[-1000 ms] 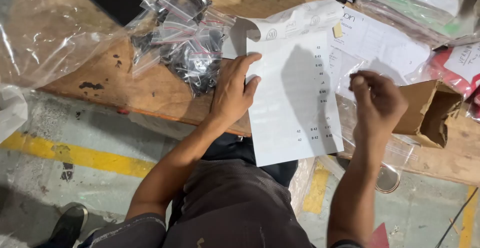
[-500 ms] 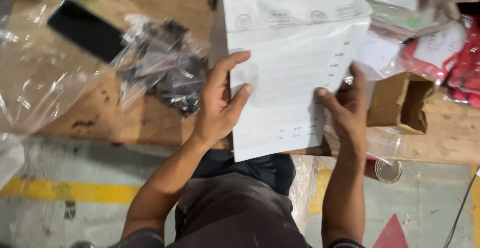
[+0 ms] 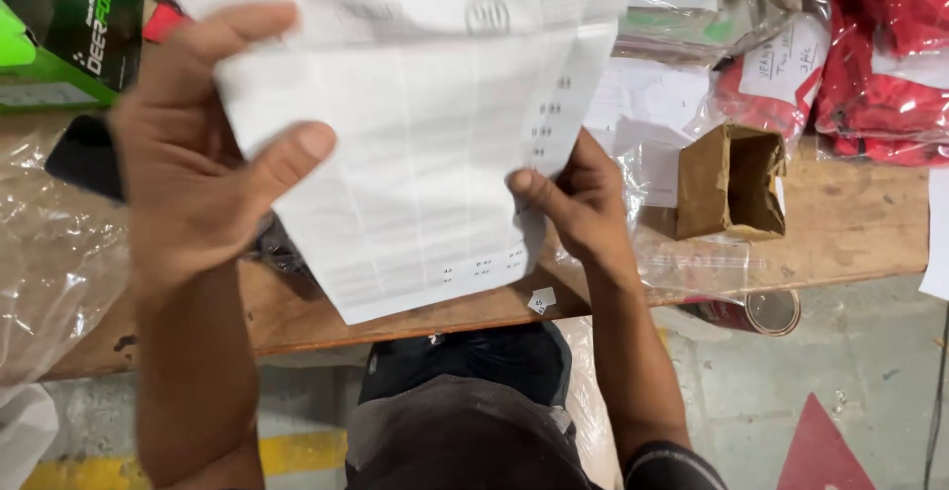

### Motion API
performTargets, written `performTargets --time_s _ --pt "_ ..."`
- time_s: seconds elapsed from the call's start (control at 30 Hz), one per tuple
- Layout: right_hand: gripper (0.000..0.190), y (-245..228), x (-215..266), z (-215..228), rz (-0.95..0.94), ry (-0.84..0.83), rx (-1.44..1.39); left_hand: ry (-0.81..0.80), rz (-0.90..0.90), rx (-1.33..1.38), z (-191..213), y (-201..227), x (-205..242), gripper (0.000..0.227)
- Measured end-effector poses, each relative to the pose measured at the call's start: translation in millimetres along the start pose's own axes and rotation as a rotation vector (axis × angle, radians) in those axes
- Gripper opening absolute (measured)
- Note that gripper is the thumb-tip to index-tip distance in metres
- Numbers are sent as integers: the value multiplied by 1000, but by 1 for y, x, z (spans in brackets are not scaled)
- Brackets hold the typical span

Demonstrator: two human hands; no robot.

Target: Sort small hardware components into plastic bags and apply labels from a sheet.

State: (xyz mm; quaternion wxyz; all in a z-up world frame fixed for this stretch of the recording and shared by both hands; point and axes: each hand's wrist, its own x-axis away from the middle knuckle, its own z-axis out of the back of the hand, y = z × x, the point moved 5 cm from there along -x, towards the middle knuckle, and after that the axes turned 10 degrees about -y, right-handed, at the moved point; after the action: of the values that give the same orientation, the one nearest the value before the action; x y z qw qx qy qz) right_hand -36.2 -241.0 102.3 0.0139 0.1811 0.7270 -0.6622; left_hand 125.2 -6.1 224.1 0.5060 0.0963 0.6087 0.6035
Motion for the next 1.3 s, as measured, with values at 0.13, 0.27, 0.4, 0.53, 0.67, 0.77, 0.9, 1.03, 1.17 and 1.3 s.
performTargets --time_s 0.13,0.27,0.4,0.53,0.67,0.77,0.9,1.03,1.17,1.3 --pt "34 -33 -28 48 68 113 134 -164 -288 -307 -9 10 -26 32" --pt "20 -59 -33 172 286 323 187 -267 20 -24 -77 -38 -76 35" --pt "17 -94 -3 147 351 376 165 -383 274 277 -146 -92 -98 38" --pt "45 -1 33 176 -125 377 475 -93 50 -182 -173 -150 -26 94" --pt "61 -10 28 113 -489 209 708 -176 674 85 -189 -177 59 97" --pt "71 6 29 113 -525 118 941 -137 724 129 -189 -144 90 92" --pt "78 26 39 108 -392 112 897 -25 486 369 -194 -120 114 102" --pt "87 36 49 99 -344 201 749 -12 589 450 -208 -117 123 119" --pt "58 -8 63 43 93 67 1236 79 473 154 -205 -106 125 109" --pt "26 5 104 50 25 74 845 185 468 263 -201 -112 132 109"
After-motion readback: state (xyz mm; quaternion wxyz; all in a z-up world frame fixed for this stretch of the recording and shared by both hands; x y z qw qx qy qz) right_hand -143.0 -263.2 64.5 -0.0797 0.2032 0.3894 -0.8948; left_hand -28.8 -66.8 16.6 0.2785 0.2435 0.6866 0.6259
